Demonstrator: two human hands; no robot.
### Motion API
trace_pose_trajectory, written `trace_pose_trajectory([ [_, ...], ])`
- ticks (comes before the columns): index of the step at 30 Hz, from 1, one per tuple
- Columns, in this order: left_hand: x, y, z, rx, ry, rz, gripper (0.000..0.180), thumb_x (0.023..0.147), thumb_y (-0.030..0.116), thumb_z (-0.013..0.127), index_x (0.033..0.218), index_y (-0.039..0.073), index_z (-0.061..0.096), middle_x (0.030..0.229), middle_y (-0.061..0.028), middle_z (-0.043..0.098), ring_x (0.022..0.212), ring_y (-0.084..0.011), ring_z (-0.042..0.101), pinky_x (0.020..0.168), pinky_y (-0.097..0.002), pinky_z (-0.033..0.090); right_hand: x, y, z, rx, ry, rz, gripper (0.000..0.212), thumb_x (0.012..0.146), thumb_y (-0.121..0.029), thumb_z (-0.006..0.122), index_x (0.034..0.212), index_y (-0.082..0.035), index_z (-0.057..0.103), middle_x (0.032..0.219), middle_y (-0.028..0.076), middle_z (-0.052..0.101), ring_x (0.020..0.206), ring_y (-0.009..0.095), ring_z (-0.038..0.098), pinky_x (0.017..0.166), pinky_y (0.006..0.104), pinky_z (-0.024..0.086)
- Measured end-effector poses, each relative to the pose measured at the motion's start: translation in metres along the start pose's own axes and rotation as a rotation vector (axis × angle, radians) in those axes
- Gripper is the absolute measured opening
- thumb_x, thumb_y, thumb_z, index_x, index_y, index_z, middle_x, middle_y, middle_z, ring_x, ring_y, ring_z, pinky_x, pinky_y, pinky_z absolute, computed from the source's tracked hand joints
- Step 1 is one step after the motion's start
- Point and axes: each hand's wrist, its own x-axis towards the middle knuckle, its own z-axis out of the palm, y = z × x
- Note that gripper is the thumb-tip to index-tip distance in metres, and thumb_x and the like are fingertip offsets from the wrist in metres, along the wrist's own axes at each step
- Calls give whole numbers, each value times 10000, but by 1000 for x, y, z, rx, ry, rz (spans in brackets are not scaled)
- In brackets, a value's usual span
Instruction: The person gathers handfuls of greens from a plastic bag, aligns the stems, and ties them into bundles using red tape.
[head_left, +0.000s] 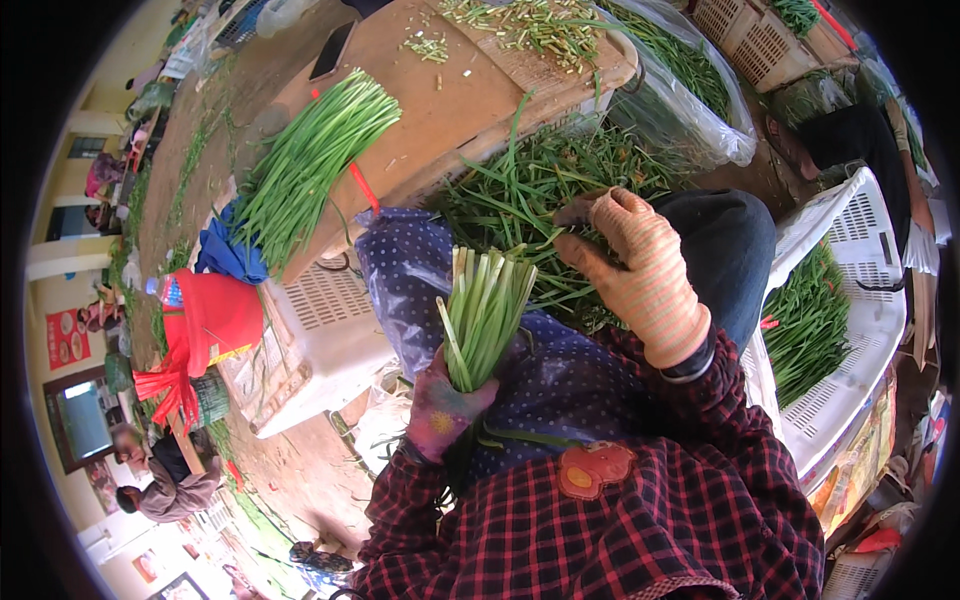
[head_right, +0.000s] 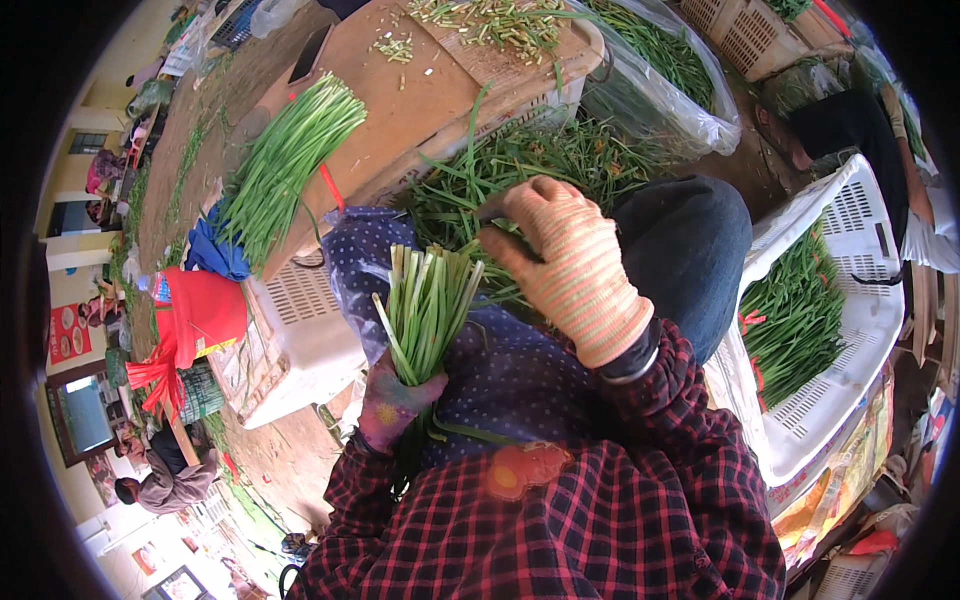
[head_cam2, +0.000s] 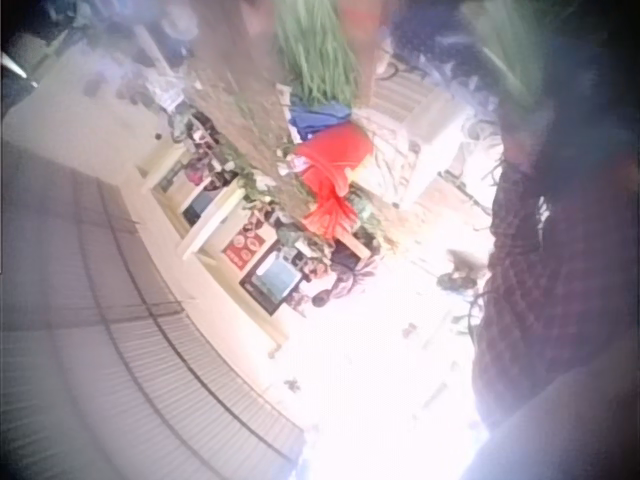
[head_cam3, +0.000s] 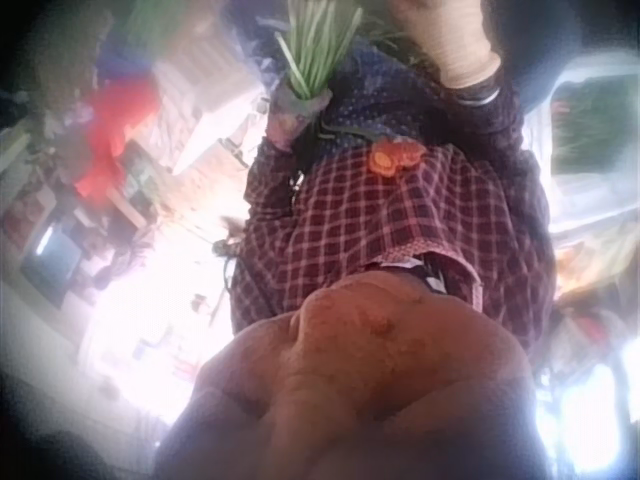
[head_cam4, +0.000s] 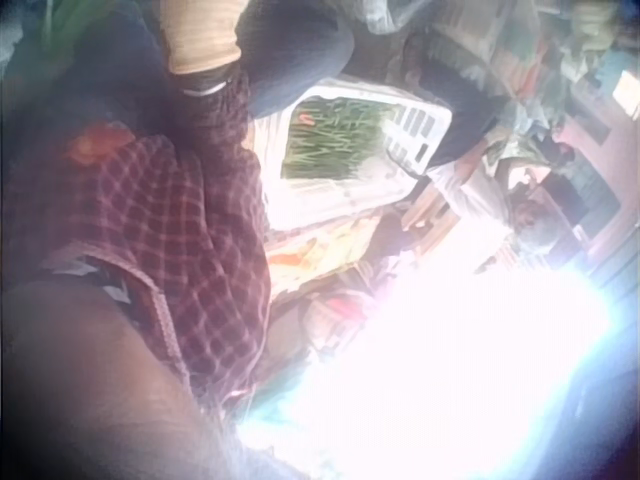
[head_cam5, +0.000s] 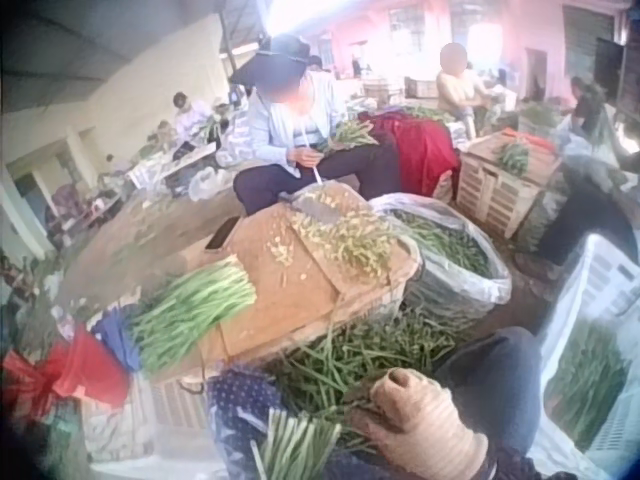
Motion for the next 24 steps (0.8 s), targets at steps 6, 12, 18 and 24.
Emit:
trace_pose_trajectory([
  [6,0,18,4,263,16,27,631,717,223,761,1247,0,501,1001,-187,685,948,-310,675,807,-380,528,11,-43,18,-141,-181,-448,227,740,-167,700,962,-130,680,1128,77,603,1154,299,533,904,413,496],
  [12,-3,7,1,422,3,42,698,714,290,761,1283,29,452,939,-185,690,901,-355,672,781,-395,528,18,-38,41,-418,-500,-739,169,681,-180,608,825,-143,689,958,28,621,1099,265,549,871,369,496],
  [18,-3,24,-4,359,-105,27,716,707,267,767,1296,36,433,1002,-193,678,951,-330,669,820,-388,520,1,-25,28,-362,-239,-863,99,700,-205,602,741,-144,669,912,-2,633,1037,224,586,841,341,510],
  [24,-2,30,-5,342,-139,83,719,701,244,770,1298,31,432,1038,-187,675,970,-317,666,844,-381,515,-22,-5,10,-320,-131,-608,133,667,-201,698,778,-137,664,973,-8,620,1007,237,600,818,363,534],
])
